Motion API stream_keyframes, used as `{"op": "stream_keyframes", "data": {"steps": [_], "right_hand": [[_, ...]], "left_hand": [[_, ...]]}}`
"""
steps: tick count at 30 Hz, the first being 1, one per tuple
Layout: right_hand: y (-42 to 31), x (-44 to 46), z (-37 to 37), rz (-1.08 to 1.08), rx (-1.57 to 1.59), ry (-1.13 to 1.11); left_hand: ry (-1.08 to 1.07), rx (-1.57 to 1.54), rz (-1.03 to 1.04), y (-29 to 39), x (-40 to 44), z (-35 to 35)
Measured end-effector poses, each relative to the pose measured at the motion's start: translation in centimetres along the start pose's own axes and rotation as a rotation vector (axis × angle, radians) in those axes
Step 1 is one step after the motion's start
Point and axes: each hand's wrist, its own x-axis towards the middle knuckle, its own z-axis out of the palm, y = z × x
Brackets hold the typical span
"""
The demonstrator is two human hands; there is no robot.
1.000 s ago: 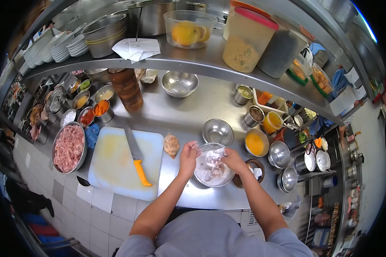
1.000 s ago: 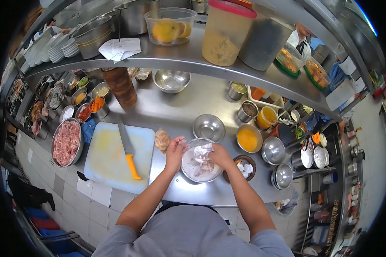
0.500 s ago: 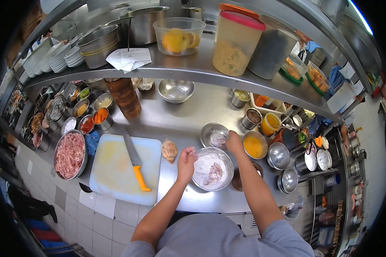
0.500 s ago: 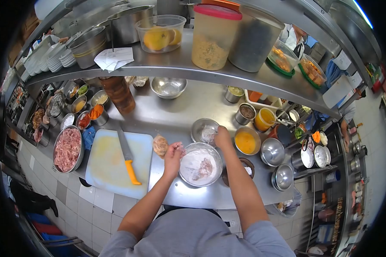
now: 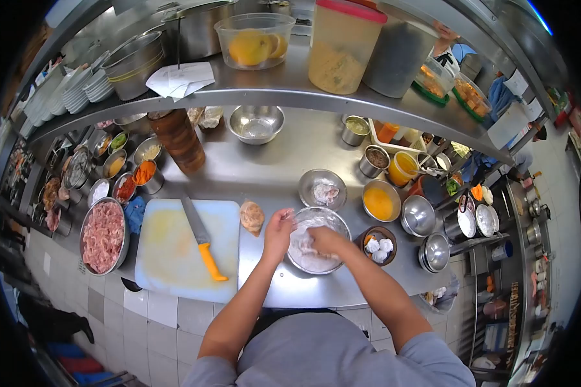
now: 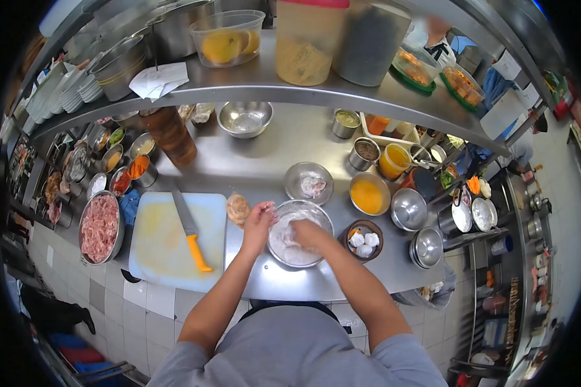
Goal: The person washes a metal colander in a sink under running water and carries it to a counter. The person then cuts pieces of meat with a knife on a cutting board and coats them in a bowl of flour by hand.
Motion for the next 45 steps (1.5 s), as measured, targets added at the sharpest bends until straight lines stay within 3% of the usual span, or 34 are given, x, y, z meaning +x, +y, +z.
{"op": "stream_keyframes", "data": {"steps": [4,6,9,12,16,21,24,26,33,36,40,42,45], "right_hand": [[0.6,-2.7,-4.0,0.032,0.345,0.035],[1.2,-2.9,-4.0,0.021,0.938,0.041],[0.1,-4.2,-4.5,0.022,1.153,0.139],[1.3,-3.8,-3.1,0.055,0.949,0.111],[1.3,-4.0,-1.6,0.073,1.018,0.2],[1.1,-3.7,0.7,0.08,0.66,0.509],[1.0,-4.1,0.4,0.113,0.929,0.39],[0.7,-4.7,-0.1,0.094,0.98,0.378],[0.4,-5.1,-0.9,0.167,1.427,0.256],[-0.7,-5.3,-1.4,0.218,1.347,0.311],[-0.2,-4.5,-0.2,0.221,1.424,0.338],[-0.8,-5.1,-0.1,0.102,1.22,0.522],[-0.4,-5.4,-0.1,0.07,1.173,0.411]], "left_hand": [[-0.241,0.258,-0.071,1.3,0.2,-0.5],[-0.316,0.403,-0.093,2.5,-0.1,-0.1],[-0.441,0.543,-0.01,3.0,-0.3,0.9],[-0.476,0.533,-0.089,1.9,0.2,1.3],[-0.374,0.438,-0.199,1.6,0.3,2.0],[-0.323,0.472,-0.206,0.6,0.2,2.0],[-0.324,0.386,-0.2,0.5,0.1,2.1],[-0.297,0.246,-0.327,0.9,0.0,2.1],[-0.393,0.273,-0.34,3.1,-0.8,3.0],[-0.502,0.35,-0.238,2.5,-1.3,3.0],[-0.362,0.272,-0.294,1.2,-0.6,2.8],[-0.331,0.28,-0.312,1.3,-0.7,2.8],[-0.303,0.161,-0.376,1.8,-0.9,3.0]]}}
